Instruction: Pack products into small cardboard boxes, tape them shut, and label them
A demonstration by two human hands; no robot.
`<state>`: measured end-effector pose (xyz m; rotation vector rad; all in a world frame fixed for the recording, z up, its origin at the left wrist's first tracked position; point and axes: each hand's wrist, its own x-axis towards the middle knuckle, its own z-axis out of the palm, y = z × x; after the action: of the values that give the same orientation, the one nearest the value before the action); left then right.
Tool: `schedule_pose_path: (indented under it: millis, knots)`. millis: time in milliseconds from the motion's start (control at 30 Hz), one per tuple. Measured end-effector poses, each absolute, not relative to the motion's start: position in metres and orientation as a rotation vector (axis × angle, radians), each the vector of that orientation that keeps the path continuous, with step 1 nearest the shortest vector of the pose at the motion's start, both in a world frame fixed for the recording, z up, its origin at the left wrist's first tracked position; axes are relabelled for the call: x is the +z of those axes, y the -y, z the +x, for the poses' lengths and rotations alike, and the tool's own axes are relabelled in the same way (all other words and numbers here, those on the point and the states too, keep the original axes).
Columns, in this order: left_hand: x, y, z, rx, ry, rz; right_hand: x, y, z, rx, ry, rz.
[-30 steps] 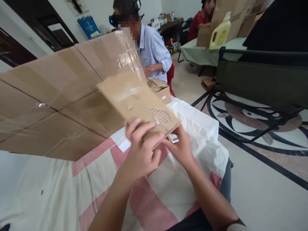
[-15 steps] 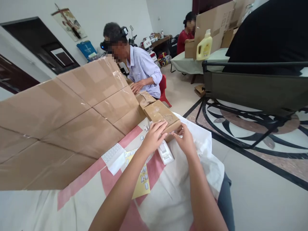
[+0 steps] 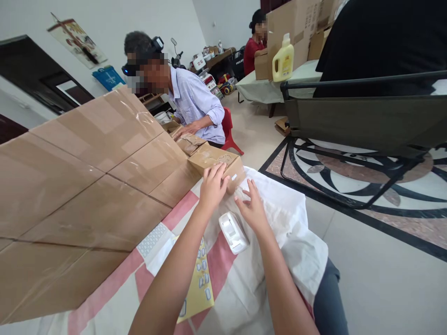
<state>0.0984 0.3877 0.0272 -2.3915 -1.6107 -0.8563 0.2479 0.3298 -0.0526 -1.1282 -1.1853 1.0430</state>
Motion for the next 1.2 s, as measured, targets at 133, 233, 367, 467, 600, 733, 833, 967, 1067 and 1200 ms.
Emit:
schedule_pose_path:
  millis: [133, 233, 367, 467, 600, 733, 833, 967, 1067, 1200]
  knots:
    - [0.025, -0.383, 0.105, -0.863, 1.580, -2.393, -0.055, -0.330, 0.245, 1.066, 1.210, -1.130]
    - [0.024, -0.383, 0.105, -0.860, 1.554, -2.419, -0.056, -0.330, 0.243, 1.068, 1.212, -1.134]
    - [0.024, -0.398, 0.103, -0.878, 1.613, -2.375, -0.056, -0.330, 0.243, 1.038, 1.214, -1.164]
    - [0.022, -0.415, 0.101, -0.900, 1.677, -2.317, -0.056, -0.330, 0.244, 1.036, 1.223, -1.179]
    - [0.019, -0.432, 0.092, -0.935, 1.728, -2.257, -0.056, -0.330, 0.244, 1.036, 1.211, -1.183]
    - [0.018, -0.444, 0.083, -0.940, 1.752, -2.228, -0.054, -0.329, 0.244, 1.031, 1.221, -1.192]
    - [0.019, -0.450, 0.080, -0.924, 1.764, -2.211, -0.053, -0.329, 0.244, 1.007, 1.237, -1.217]
    - [0.022, -0.457, 0.080, -0.886, 1.741, -2.231, -0.054, -0.331, 0.242, 0.961, 1.239, -1.243]
    - [0.028, -0.443, 0.069, -0.890, 1.649, -2.264, -0.050, -0.331, 0.245, 0.880, 1.231, -1.283]
    - [0.024, -0.365, 0.005, -0.860, 1.382, -2.346, -0.024, -0.320, 0.254, 0.602, 1.270, -1.302]
